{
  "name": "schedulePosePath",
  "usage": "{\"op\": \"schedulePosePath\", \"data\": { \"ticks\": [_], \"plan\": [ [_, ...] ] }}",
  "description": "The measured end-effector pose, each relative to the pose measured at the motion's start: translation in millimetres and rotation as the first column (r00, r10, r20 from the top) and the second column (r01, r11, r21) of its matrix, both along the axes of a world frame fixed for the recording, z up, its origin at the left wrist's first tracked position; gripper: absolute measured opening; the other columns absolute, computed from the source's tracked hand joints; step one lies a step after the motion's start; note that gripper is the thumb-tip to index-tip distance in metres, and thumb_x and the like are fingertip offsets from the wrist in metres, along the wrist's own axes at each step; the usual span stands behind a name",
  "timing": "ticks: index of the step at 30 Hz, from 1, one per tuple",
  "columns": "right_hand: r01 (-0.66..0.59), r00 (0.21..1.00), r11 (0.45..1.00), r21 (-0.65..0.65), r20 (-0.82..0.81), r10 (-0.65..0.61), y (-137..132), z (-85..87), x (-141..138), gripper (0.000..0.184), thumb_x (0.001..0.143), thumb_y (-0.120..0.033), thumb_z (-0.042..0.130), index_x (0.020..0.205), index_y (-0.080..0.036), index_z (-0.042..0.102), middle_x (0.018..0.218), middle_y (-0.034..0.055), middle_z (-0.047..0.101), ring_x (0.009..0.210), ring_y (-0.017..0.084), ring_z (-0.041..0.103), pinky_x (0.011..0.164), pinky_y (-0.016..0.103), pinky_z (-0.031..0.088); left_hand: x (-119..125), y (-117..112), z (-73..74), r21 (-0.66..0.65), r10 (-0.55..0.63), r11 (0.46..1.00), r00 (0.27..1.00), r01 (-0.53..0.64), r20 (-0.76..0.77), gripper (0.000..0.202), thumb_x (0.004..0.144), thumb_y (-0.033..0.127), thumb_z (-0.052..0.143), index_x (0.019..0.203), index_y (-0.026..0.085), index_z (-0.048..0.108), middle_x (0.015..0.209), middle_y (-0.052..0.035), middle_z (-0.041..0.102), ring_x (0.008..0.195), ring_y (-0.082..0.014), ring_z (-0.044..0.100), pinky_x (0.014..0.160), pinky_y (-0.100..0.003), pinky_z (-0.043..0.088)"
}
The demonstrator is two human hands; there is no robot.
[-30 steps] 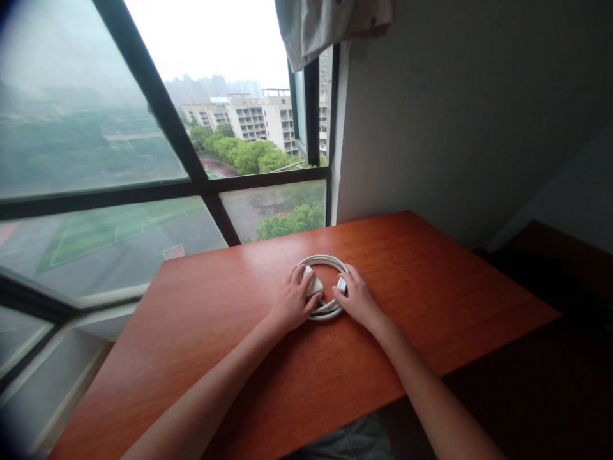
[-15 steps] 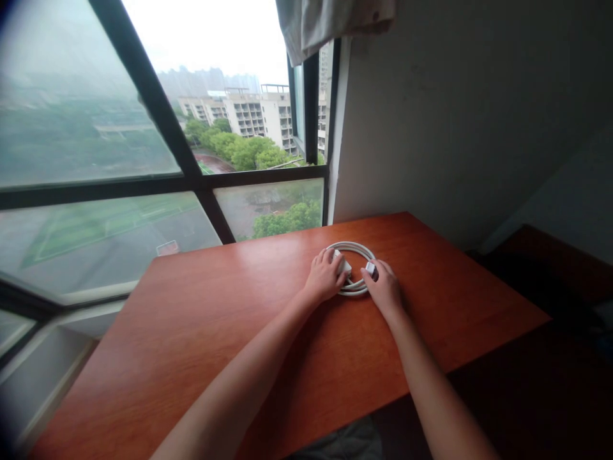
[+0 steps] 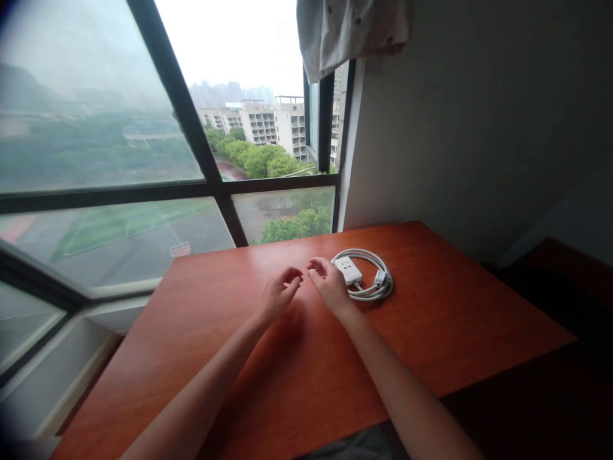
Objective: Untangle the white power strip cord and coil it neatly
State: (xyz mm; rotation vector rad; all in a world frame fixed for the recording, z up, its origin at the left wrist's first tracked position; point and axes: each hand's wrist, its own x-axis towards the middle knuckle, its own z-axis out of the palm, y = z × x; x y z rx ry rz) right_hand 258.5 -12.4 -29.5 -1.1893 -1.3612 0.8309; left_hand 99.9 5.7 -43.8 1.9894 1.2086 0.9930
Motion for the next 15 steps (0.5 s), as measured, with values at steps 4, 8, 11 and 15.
{"op": "schedulePosePath", "data": {
  "ticks": [4, 8, 11, 15],
  "plan": [
    [-0.062, 0.984, 0.994, -0.086, -0.17, 0.047, 5.7, -17.8, -43.6, 0.03, 0.08, -0.028, 0.052, 0.108, -0.018, 0.056, 0.1, 0.0082, 0.066, 0.073, 0.015, 0.065, 0.059, 0.026, 0.053, -38.6, -18.1, 12.3, -0.043, 0.065, 0.997, 0.993, -0.069, -0.102, 0.017, 0.085, 0.027, 0.049, 0.092, 0.017, 0.061, 0.087, -0.004, 0.068, 0.07, -0.0136, 0.063, 0.062, -0.024, 0.049],
    [-0.015, 0.999, 1.0, -0.014, -0.03, 0.015, -3.7, -38.3, -54.8, 0.03, 0.081, -0.024, 0.049, 0.109, -0.018, 0.057, 0.095, 0.0065, 0.067, 0.069, 0.014, 0.063, 0.06, 0.026, 0.053, -67.9, -63.2, 43.8, -0.008, 0.046, 0.999, 0.979, -0.049, -0.2, 0.022, 0.087, 0.027, 0.049, 0.102, 0.018, 0.062, 0.096, -0.0068, 0.067, 0.077, -0.0154, 0.063, 0.067, -0.025, 0.05],
    [-0.019, 0.998, 0.999, 0.044, 0.055, 0.016, -8.8, -43.6, -55.2, 0.031, 0.08, -0.02, 0.049, 0.111, -0.018, 0.058, 0.094, 0.0056, 0.067, 0.07, 0.014, 0.061, 0.061, 0.026, 0.052, -86.4, -117.5, 64.3, -0.084, -0.068, 0.995, 0.981, 0.053, -0.181, 0.027, 0.091, 0.03, 0.046, 0.114, 0.023, 0.059, 0.1, -0.0058, 0.067, 0.076, -0.0133, 0.062, 0.067, -0.022, 0.05],
    [-0.014, 0.996, 0.998, 0.064, 0.086, 0.009, -8.2, -42.8, -56.3, 0.038, 0.078, -0.016, 0.049, 0.115, -0.019, 0.056, 0.093, 0.0046, 0.067, 0.07, 0.014, 0.061, 0.062, 0.026, 0.052, -103.1, -198.6, 52.6, -0.252, -0.072, 0.967, 0.991, 0.042, -0.11, 0.029, 0.092, 0.035, 0.049, 0.118, 0.028, 0.06, 0.099, -0.0053, 0.067, 0.08, -0.0152, 0.063, 0.072, -0.023, 0.053]
  ]
}}
